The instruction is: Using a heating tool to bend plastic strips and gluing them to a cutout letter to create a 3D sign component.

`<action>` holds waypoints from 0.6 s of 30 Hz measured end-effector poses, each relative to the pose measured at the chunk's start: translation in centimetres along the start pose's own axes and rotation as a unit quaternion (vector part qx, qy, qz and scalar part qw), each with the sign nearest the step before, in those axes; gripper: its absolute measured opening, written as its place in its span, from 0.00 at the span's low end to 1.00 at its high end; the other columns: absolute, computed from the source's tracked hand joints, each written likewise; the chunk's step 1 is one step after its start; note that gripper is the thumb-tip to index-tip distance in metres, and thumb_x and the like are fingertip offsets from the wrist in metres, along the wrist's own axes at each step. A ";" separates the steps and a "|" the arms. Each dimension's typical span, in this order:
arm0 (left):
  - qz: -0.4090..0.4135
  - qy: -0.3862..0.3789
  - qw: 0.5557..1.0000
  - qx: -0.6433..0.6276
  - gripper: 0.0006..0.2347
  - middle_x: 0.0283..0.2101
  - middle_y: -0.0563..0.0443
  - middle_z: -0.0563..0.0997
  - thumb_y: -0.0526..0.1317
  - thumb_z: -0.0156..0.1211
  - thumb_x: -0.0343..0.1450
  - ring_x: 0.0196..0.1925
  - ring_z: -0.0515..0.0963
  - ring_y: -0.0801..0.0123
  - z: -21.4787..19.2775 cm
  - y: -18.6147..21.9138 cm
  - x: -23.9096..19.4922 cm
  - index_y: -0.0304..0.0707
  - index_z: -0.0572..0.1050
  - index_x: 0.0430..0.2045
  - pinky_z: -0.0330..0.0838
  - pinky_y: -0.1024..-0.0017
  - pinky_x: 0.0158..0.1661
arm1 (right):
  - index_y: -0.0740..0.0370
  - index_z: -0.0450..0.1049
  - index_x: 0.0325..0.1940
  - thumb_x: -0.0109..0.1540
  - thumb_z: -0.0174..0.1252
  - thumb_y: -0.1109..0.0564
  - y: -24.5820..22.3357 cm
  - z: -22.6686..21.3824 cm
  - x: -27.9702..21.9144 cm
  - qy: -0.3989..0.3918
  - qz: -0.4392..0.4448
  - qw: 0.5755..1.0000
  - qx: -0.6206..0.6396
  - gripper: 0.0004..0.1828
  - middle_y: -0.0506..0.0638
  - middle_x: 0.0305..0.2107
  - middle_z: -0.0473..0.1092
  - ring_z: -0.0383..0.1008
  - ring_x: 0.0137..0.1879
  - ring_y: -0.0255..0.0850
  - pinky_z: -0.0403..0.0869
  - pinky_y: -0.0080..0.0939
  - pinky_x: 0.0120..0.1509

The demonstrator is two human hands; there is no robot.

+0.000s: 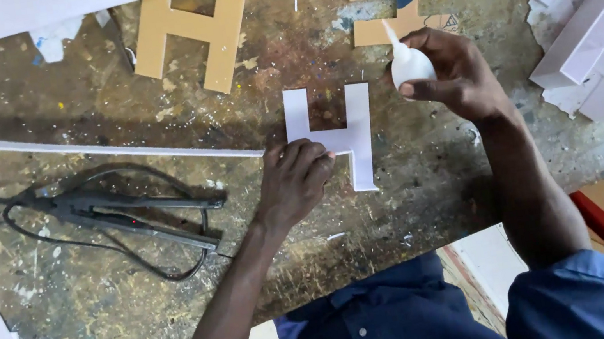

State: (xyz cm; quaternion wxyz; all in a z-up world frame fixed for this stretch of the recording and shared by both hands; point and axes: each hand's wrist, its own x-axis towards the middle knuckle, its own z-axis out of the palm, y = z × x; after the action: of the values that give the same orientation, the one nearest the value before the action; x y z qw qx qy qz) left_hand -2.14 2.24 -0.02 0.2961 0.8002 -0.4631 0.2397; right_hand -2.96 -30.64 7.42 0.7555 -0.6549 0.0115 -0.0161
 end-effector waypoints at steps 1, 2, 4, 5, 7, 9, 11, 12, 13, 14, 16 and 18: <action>0.002 -0.009 1.000 -0.001 0.07 0.40 0.55 0.81 0.37 0.66 0.81 0.44 0.85 0.60 0.0 -0.1 -0.1 0.47 0.77 0.32 0.69 0.59 0.53 | 0.74 0.75 0.61 0.61 0.78 0.68 -0.2 -0.4 -0.1 -0.002 -0.006 0.998 -0.067 0.27 0.62 0.46 0.77 0.82 0.54 0.47 0.82 0.50 0.63; 0.005 -0.018 1.000 -0.002 0.07 0.40 0.55 0.80 0.37 0.68 0.80 0.45 0.85 0.59 0.0 -0.3 -0.1 0.47 0.76 0.32 0.70 0.57 0.54 | 0.74 0.78 0.63 0.63 0.78 0.68 -0.4 -0.8 -0.2 -0.002 -0.012 0.991 -0.135 0.26 0.64 0.48 0.79 0.80 0.57 0.48 0.81 0.55 0.69; -0.001 -0.012 1.000 0.000 0.08 0.39 0.55 0.80 0.37 0.68 0.80 0.45 0.85 0.59 -0.5 0.0 0.4 0.46 0.76 0.32 0.70 0.57 0.54 | 0.74 0.79 0.63 0.64 0.77 0.71 -0.8 -0.8 -1.3 0.022 -0.040 0.977 -0.207 0.23 0.67 0.51 0.79 0.82 0.59 0.56 0.80 0.59 0.69; -0.012 -0.017 1.000 -0.003 0.08 0.38 0.55 0.79 0.37 0.68 0.80 0.45 0.85 0.60 -0.7 0.2 0.3 0.45 0.75 0.32 0.70 0.57 0.54 | 0.74 0.80 0.62 0.66 0.76 0.73 -0.8 -0.9 -2.0 0.049 -0.057 0.959 -0.271 0.21 0.70 0.53 0.79 0.83 0.61 0.65 0.80 0.63 0.70; -0.014 -0.022 1.000 -0.011 0.08 0.38 0.55 0.78 0.36 0.68 0.79 0.44 0.85 0.59 -1.2 0.3 0.6 0.45 0.75 0.32 0.71 0.56 0.53 | 0.70 0.79 0.62 0.68 0.77 0.69 0.8 -0.7 -2.7 0.060 -0.064 0.954 -0.288 0.20 0.67 0.53 0.79 0.84 0.61 0.62 0.81 0.60 0.69; -0.013 -0.029 0.999 -0.023 0.07 0.38 0.55 0.78 0.36 0.68 0.79 0.44 0.85 0.59 -1.3 0.4 0.8 0.45 0.75 0.32 0.71 0.55 0.52 | 0.67 0.79 0.62 0.69 0.78 0.65 1.5 -0.5 -3.4 0.079 -0.068 0.947 -0.304 0.20 0.64 0.53 0.80 0.84 0.61 0.60 0.82 0.58 0.68; -0.009 -0.028 0.999 -0.017 0.08 0.37 0.57 0.76 0.38 0.65 0.82 0.44 0.84 0.60 -1.6 0.4 1.0 0.46 0.73 0.33 0.70 0.58 0.53 | 0.71 0.72 0.65 0.69 0.74 0.67 1.4 0.3 -3.6 0.070 -0.042 0.969 -0.235 0.24 0.69 0.56 0.76 0.81 0.65 0.66 0.80 0.65 0.71; -0.006 -0.025 0.999 -0.020 0.08 0.37 0.57 0.76 0.38 0.65 0.82 0.44 0.84 0.60 -1.4 0.3 0.8 0.46 0.73 0.33 0.70 0.58 0.53 | 0.71 0.72 0.65 0.69 0.74 0.67 0.6 1.0 -4.3 0.073 -0.044 0.967 -0.238 0.24 0.69 0.56 0.76 0.81 0.65 0.66 0.80 0.65 0.71; -0.003 -0.028 0.999 -0.019 0.07 0.37 0.57 0.76 0.38 0.64 0.82 0.43 0.84 0.61 -1.3 0.2 0.6 0.46 0.74 0.34 0.70 0.58 0.52 | 0.70 0.64 0.72 0.69 0.72 0.69 -0.1 1.8 -4.7 0.068 -0.066 0.971 -0.218 0.32 0.68 0.61 0.71 0.77 0.70 0.66 0.80 0.65 0.73; 0.000 -0.031 0.999 -0.018 0.07 0.37 0.57 0.75 0.38 0.63 0.81 0.43 0.83 0.62 -1.2 0.0 0.3 0.47 0.74 0.34 0.69 0.59 0.52 | 0.69 0.55 0.79 0.68 0.70 0.71 -0.8 2.7 -5.1 0.062 -0.089 0.974 -0.198 0.40 0.67 0.66 0.65 0.73 0.74 0.65 0.80 0.65 0.74; -0.003 -0.030 0.999 -0.029 0.06 0.37 0.57 0.74 0.38 0.62 0.82 0.43 0.83 0.61 -1.2 -0.1 0.3 0.47 0.74 0.34 0.69 0.58 0.51 | 0.68 0.62 0.70 0.74 0.68 0.65 3.4 0.7 -7.3 0.171 -0.138 0.949 -0.225 0.25 0.63 0.58 0.67 0.75 0.66 0.56 0.79 0.55 0.65; -0.013 -0.031 0.999 -0.039 0.06 0.36 0.56 0.73 0.39 0.61 0.82 0.42 0.82 0.61 -1.1 -0.2 0.1 0.46 0.73 0.35 0.68 0.58 0.51 | 0.68 0.69 0.61 0.80 0.66 0.60 5.8 0.8 -8.8 0.270 -0.183 0.912 -0.246 0.13 0.59 0.50 0.70 0.77 0.57 0.47 0.79 0.44 0.56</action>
State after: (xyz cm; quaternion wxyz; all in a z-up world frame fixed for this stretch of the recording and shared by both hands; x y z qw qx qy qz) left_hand -2.07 3.01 0.80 0.3159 0.8010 -0.4704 0.1930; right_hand -11.65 -28.67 1.79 0.5218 -0.7814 0.0987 -0.3275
